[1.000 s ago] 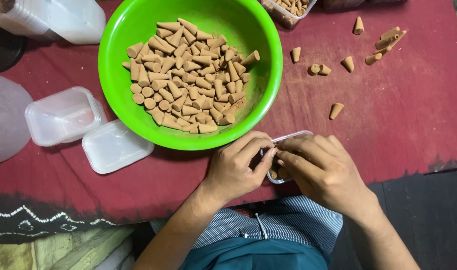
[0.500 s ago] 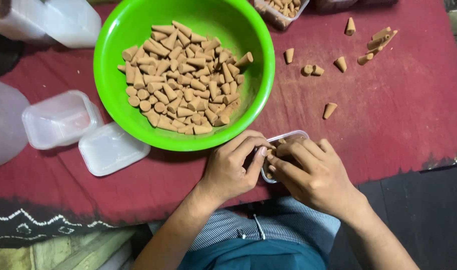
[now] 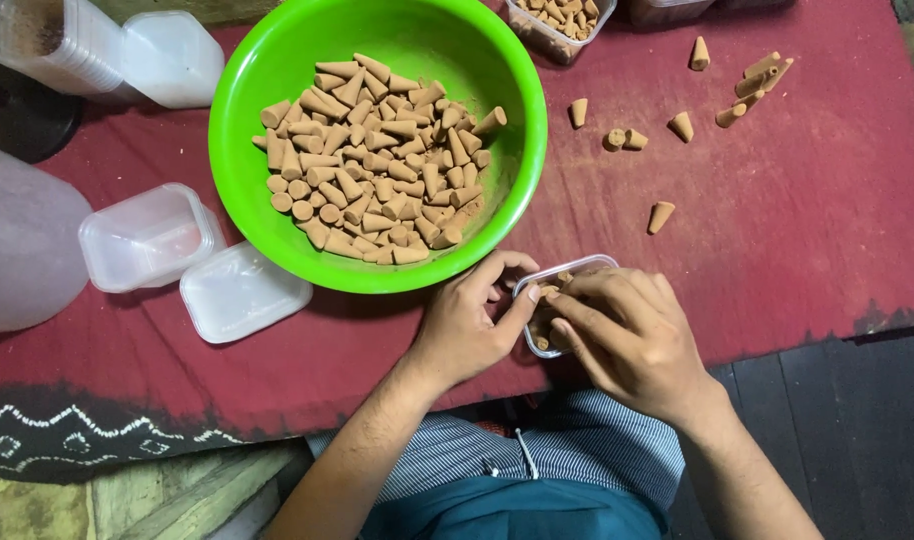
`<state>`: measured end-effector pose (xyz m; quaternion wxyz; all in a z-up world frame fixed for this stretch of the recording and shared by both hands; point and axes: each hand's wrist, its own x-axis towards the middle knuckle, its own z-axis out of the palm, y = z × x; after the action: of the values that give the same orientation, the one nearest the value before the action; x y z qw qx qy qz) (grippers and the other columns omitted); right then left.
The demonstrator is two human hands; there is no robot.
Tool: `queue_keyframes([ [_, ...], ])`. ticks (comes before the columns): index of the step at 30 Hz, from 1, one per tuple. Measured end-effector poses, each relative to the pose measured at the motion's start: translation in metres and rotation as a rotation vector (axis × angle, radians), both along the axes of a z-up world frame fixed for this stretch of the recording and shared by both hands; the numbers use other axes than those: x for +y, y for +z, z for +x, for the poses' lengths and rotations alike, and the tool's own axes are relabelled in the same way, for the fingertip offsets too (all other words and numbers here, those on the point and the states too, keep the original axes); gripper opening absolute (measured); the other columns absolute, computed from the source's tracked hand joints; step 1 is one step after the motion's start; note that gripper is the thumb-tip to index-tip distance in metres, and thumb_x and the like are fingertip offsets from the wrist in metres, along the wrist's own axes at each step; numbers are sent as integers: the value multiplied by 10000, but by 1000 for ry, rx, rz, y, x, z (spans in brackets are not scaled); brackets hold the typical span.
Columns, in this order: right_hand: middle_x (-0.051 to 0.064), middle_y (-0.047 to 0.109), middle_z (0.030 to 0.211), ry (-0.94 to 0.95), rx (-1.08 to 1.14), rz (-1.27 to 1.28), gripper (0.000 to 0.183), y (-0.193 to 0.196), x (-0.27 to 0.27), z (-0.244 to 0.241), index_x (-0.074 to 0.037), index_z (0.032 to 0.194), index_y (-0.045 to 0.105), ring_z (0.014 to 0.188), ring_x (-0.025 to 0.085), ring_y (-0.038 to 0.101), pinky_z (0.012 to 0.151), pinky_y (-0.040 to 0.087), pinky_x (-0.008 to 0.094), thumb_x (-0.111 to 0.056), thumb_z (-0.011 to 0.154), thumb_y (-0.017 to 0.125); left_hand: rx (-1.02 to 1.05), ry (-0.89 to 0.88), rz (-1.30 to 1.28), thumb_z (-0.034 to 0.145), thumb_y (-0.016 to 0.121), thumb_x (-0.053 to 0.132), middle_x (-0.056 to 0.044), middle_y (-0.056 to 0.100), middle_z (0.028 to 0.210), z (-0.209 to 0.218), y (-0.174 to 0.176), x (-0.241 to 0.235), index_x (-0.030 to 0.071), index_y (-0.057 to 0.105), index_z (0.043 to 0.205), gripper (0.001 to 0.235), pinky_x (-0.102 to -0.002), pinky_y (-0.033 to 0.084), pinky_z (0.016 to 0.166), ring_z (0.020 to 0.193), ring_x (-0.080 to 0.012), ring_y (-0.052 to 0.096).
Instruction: The person is packing incense cones from a large green bowl into small clear plastic containers.
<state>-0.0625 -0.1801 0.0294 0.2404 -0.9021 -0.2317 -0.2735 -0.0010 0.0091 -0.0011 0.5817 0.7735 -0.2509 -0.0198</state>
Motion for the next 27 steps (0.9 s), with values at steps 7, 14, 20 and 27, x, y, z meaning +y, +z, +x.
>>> queue_keyframes([
  [7,73,714,1044,-55,6,18,138,-6,-12,-4,-118,1010,785,966,324,680,756,466,393,-154,883,748,3,-15,21,902,704,173,-127,748,921,1,2,0,121,705,1116,220,-353,614,706,840,-284,728],
  [14,93,700,1062,-48,-23,-63,153,-3,-5,2,-120,1034,778,981,336,672,789,463,412,-207,917,730,-34,-5,15,884,717,140,-128,728,897,0,4,1,128,697,1118,236,-365,619,681,828,-307,727],
  [20,84,686,1090,-54,-26,-57,193,-8,-8,3,-132,1080,773,988,330,659,792,452,414,-231,920,729,-102,14,-1,870,722,117,-126,714,889,0,7,2,120,692,1101,233,-368,617,668,829,-310,727],
  [27,197,668,1147,-191,30,95,188,-18,-41,-14,-8,1136,761,1045,323,600,953,512,404,-103,974,752,-302,-52,108,981,633,238,-250,662,1282,-14,48,15,-56,638,1190,361,-448,557,1080,1191,-369,675],
])
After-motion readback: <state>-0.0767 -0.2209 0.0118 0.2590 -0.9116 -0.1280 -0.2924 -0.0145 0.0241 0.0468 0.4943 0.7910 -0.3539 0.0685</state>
